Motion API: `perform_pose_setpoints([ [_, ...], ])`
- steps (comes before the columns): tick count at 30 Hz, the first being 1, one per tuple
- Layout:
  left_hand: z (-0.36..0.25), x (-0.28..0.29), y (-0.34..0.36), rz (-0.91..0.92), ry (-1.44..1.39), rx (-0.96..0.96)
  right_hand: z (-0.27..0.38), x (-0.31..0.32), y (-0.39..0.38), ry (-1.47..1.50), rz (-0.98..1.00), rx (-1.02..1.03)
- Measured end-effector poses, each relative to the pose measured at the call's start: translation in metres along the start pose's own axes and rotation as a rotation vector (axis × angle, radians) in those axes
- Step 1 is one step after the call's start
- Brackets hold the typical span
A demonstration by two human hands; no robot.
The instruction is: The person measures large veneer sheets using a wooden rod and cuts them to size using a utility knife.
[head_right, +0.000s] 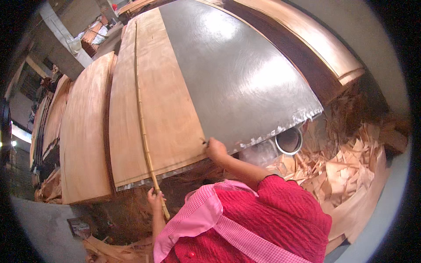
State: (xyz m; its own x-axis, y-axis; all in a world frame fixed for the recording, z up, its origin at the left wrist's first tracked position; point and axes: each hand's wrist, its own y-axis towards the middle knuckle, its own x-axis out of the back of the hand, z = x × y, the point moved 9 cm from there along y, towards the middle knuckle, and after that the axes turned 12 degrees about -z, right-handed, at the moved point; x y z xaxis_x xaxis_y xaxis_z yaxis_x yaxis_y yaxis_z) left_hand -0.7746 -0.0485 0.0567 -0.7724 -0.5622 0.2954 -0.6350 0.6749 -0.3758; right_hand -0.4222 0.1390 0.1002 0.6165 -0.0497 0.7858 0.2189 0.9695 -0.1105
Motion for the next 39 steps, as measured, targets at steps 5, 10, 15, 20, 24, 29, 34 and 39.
perform_pose_setpoints([
  [5, -0.034, 0.009, -0.019, 0.204, -0.344, 0.128, -0.012, -0.01, -0.015, 0.084, -0.028, -0.106],
  [10, -0.035, 0.029, -0.006, 0.351, -0.275, 0.057, 0.092, -0.006, -0.033, 0.443, 0.06, -0.028],
  [15, -0.015, 0.035, 0.015, 0.439, -0.137, -0.05, 0.339, -0.051, -0.091, 0.281, 0.159, 0.489],
  [20, -0.029, 0.007, 0.003, 0.423, 0.138, -0.392, 0.428, -0.249, -0.111, -0.249, 0.384, 0.766],
  [24, -0.013, -0.015, 0.034, 0.191, 0.339, -1.006, 0.447, -0.302, -0.183, -0.418, 0.447, 0.872],
  [29, -0.073, 0.003, 0.062, 0.283, -0.174, -0.378, 0.41, -0.282, -0.174, -0.275, 0.8, 0.514],
  [34, -0.132, 0.057, 0.06, 0.416, -0.391, -0.051, 0.396, -0.079, -0.104, 0.146, -0.055, 0.354],
  [39, -0.259, 0.092, 0.03, 0.364, -0.323, -0.381, 0.356, -0.068, -0.092, 0.75, 0.496, -0.155],
])
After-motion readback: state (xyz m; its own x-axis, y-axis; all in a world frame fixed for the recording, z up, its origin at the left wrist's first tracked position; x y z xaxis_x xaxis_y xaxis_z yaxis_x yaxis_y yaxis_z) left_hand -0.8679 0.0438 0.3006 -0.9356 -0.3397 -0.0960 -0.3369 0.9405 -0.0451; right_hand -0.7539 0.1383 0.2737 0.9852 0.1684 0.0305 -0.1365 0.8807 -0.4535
